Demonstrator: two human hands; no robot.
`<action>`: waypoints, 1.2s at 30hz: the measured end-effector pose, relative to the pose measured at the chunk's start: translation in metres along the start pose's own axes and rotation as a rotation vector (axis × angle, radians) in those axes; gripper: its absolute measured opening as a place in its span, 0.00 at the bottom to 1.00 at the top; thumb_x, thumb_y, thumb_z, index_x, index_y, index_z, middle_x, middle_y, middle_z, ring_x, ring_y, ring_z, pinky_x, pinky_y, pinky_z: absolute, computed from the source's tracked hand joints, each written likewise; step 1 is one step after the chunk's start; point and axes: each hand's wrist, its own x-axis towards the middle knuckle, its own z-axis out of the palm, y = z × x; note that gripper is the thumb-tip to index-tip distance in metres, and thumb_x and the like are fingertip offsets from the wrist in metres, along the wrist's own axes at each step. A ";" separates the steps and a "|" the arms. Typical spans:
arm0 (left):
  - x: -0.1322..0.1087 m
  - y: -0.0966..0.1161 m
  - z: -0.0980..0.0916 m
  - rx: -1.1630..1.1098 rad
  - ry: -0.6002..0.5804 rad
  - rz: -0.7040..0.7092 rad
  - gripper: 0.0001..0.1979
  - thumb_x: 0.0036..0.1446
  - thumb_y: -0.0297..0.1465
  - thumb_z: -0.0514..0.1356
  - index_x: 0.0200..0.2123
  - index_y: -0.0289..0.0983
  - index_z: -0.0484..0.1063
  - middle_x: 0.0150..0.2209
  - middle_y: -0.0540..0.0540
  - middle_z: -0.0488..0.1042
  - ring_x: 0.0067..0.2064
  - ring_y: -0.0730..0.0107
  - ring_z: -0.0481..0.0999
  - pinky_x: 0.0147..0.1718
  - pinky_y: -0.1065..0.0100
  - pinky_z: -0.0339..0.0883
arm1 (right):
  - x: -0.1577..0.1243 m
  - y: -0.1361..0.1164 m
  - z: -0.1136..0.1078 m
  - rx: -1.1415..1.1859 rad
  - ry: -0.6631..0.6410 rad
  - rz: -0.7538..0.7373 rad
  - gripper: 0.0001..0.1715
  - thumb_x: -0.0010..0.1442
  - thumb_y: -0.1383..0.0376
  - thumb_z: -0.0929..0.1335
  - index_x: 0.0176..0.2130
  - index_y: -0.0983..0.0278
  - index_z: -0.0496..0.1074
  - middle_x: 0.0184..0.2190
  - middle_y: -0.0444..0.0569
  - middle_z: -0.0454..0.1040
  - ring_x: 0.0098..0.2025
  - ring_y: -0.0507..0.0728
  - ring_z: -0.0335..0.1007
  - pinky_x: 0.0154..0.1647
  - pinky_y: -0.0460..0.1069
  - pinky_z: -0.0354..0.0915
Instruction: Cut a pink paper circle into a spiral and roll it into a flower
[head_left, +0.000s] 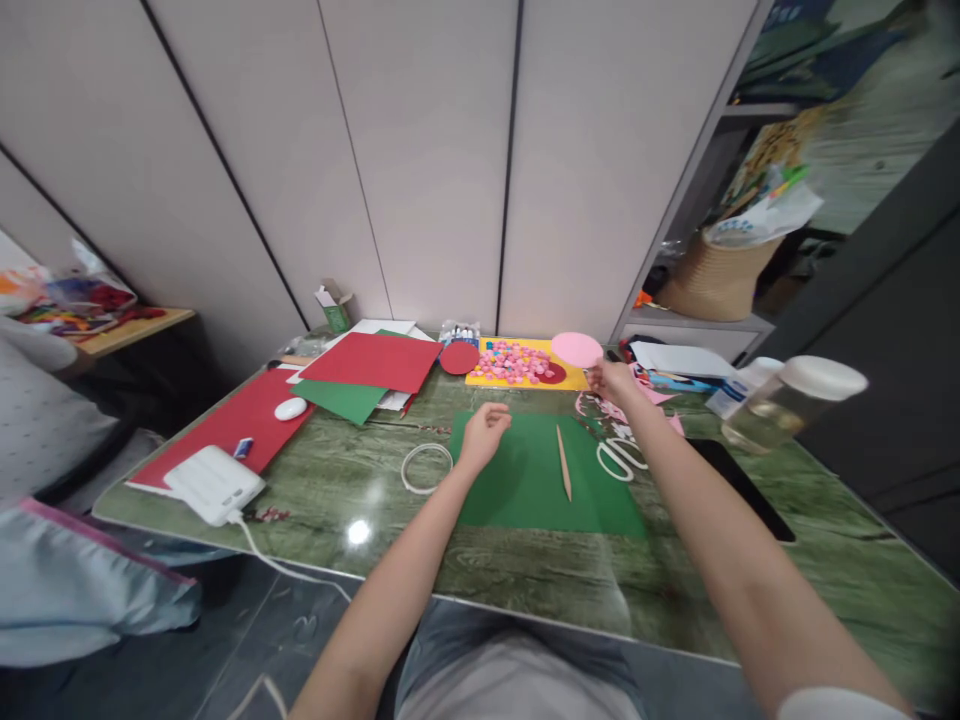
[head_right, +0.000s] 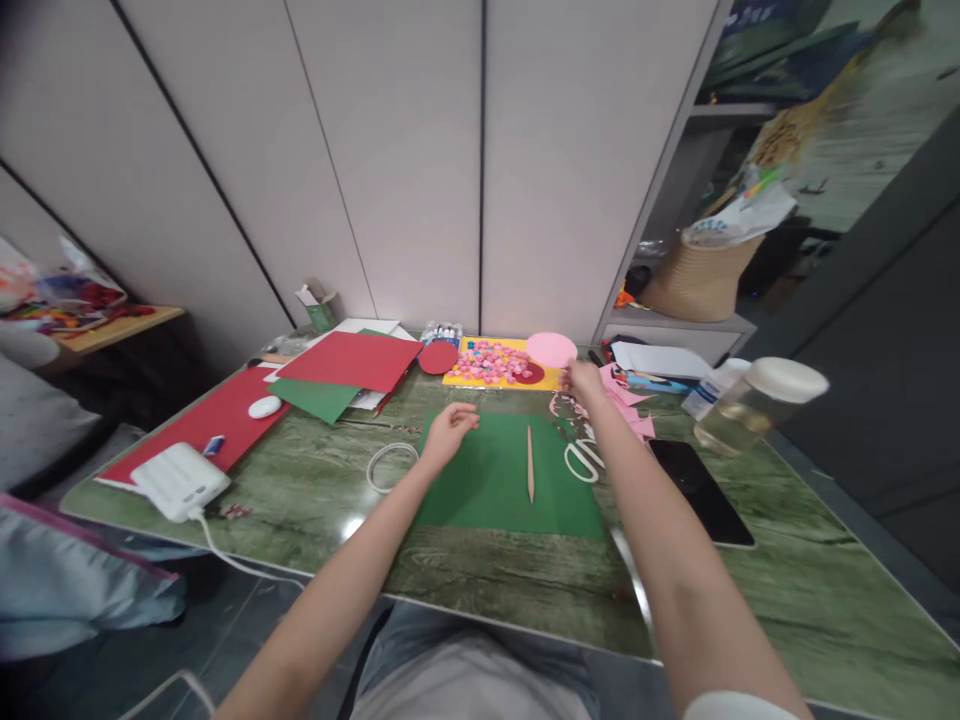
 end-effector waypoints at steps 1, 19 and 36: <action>0.000 0.002 -0.006 0.056 0.007 0.001 0.16 0.59 0.35 0.54 0.48 0.33 0.65 0.46 0.42 0.69 0.44 0.66 0.72 0.41 0.59 0.69 | 0.000 0.001 0.002 -0.029 -0.038 0.046 0.17 0.62 0.62 0.65 0.50 0.66 0.65 0.48 0.52 0.68 0.45 0.58 0.69 0.43 0.57 0.68; 0.076 -0.029 -0.142 1.053 0.211 -0.257 0.17 0.59 0.35 0.54 0.50 0.33 0.64 0.49 0.40 0.67 0.48 0.62 0.70 0.44 0.55 0.67 | -0.112 0.030 -0.038 -0.217 -0.464 0.136 0.25 0.54 0.52 0.65 0.46 0.65 0.67 0.21 0.41 0.66 0.19 0.51 0.64 0.19 0.46 0.58; 0.070 -0.036 -0.251 0.907 0.332 0.063 0.25 0.57 0.23 0.43 0.58 0.38 0.59 0.56 0.40 0.66 0.56 0.54 0.65 0.53 0.51 0.58 | -0.105 0.037 -0.059 -0.171 -0.385 0.120 0.25 0.55 0.50 0.66 0.46 0.64 0.70 0.22 0.44 0.67 0.23 0.53 0.64 0.24 0.48 0.61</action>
